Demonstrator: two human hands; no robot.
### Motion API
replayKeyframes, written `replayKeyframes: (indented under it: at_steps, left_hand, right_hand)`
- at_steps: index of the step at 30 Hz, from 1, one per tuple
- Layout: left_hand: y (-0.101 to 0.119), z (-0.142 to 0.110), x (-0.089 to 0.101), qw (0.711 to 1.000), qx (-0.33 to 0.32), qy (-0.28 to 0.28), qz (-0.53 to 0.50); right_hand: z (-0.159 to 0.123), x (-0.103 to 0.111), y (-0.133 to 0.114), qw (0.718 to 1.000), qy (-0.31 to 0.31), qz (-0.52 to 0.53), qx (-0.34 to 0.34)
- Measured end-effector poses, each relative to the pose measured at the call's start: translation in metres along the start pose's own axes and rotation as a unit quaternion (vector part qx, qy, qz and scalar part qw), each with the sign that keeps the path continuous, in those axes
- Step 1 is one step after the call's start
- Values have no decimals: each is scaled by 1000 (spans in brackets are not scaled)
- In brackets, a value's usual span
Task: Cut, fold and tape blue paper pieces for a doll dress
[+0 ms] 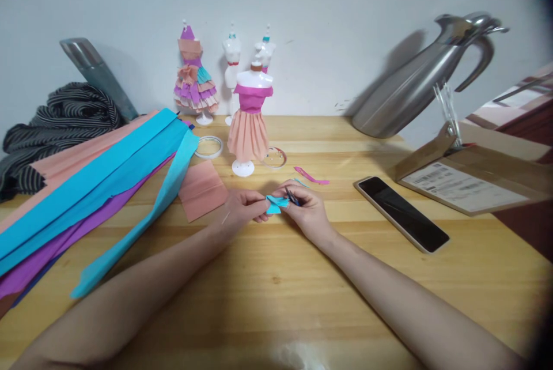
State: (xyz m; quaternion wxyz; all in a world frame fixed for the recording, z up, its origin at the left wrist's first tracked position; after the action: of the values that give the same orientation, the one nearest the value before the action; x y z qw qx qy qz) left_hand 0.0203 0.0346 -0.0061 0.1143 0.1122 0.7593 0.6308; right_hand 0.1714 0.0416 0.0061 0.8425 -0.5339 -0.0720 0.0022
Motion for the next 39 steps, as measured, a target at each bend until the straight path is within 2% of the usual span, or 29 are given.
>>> replayKeyframes:
  at_steps: [6, 18, 25, 30, 33, 39]
  left_hand:
    - [-1, -1, -1, 999, 15, 29, 17]
    - [-2, -2, 0, 1000, -15, -10, 8]
    - [-2, -1, 1, 999, -27, -26, 9]
    - [-1, 0, 2, 999, -29, -27, -1]
    - [0, 0, 1, 999, -22, -32, 0]
    - [1, 1, 1, 1000, 22, 3, 10]
  right_hand:
    - [-1, 0, -1, 1000, -14, -3, -2]
    - [-2, -3, -11, 995, -77, -29, 49]
    - [-4, -5, -23, 978, -113, -113, 132]
    - [-8, -7, -27, 965, -113, -136, 194]
    - [-8, -6, -24, 967, -107, -128, 192]
    - [-6, -6, -21, 979, -103, -88, 150]
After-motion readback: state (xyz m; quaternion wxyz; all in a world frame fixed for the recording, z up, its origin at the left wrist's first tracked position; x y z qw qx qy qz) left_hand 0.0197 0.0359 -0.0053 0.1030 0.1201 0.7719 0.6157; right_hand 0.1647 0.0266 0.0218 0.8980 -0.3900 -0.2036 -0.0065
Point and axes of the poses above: each hand's wrist, its own z-axis towards the middle knuckle, its own x-axis out of the back of the hand, y = z × x, the point moved 5 cm from there along z, towards the middle knuckle, and after that the axes turned 1 degree about -x, right-handed, at the moved point
